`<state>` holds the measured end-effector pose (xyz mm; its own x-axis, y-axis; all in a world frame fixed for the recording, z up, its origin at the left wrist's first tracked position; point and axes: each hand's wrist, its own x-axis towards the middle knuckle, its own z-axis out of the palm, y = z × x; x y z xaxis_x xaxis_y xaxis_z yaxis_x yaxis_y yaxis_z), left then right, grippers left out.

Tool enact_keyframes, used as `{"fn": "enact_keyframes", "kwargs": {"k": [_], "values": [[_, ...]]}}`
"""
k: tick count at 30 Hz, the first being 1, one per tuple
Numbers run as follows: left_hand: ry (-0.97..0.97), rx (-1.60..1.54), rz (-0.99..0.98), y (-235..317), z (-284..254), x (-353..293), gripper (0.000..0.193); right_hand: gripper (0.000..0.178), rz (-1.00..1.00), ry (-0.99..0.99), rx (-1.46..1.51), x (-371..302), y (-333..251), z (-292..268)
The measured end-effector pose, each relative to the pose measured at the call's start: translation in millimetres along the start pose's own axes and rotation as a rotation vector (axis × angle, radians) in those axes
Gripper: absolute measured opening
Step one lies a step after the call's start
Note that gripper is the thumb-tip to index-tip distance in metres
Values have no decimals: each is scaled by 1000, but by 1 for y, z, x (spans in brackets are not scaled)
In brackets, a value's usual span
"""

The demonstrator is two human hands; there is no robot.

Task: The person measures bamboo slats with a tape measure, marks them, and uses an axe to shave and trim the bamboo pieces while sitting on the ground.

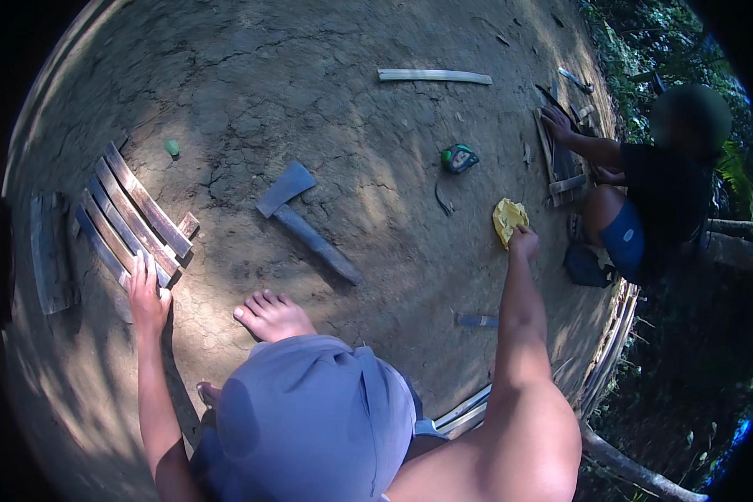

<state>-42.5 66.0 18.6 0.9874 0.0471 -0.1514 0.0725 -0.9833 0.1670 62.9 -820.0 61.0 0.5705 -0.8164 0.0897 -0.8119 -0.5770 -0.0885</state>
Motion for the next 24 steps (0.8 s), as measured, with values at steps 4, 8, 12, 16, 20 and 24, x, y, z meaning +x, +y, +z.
{"fn": "enact_keyframes", "kwargs": {"k": [4, 8, 12, 16, 20, 24], "values": [[-49, -10, -44, -7, -16, -13, 80, 23, 0, -89, -117, 15, -11, 16], [-63, 105, -58, -25, -37, -31, 84, 23, 101, -242, -96, -5, -34, 48], [-48, 90, -46, -1, -13, -18, 79, 31, -40, -174, -360, 67, 31, 64], [-7, 53, -60, 19, 4, -15, 74, 39, -20, -169, -411, 97, 54, 70], [-44, 98, -130, 7, -28, -23, 75, 33, 365, -420, 240, 10, 3, 66], [-137, -32, -18, 21, -30, 3, 89, 20, 263, -339, 911, 23, 33, -14]]}}
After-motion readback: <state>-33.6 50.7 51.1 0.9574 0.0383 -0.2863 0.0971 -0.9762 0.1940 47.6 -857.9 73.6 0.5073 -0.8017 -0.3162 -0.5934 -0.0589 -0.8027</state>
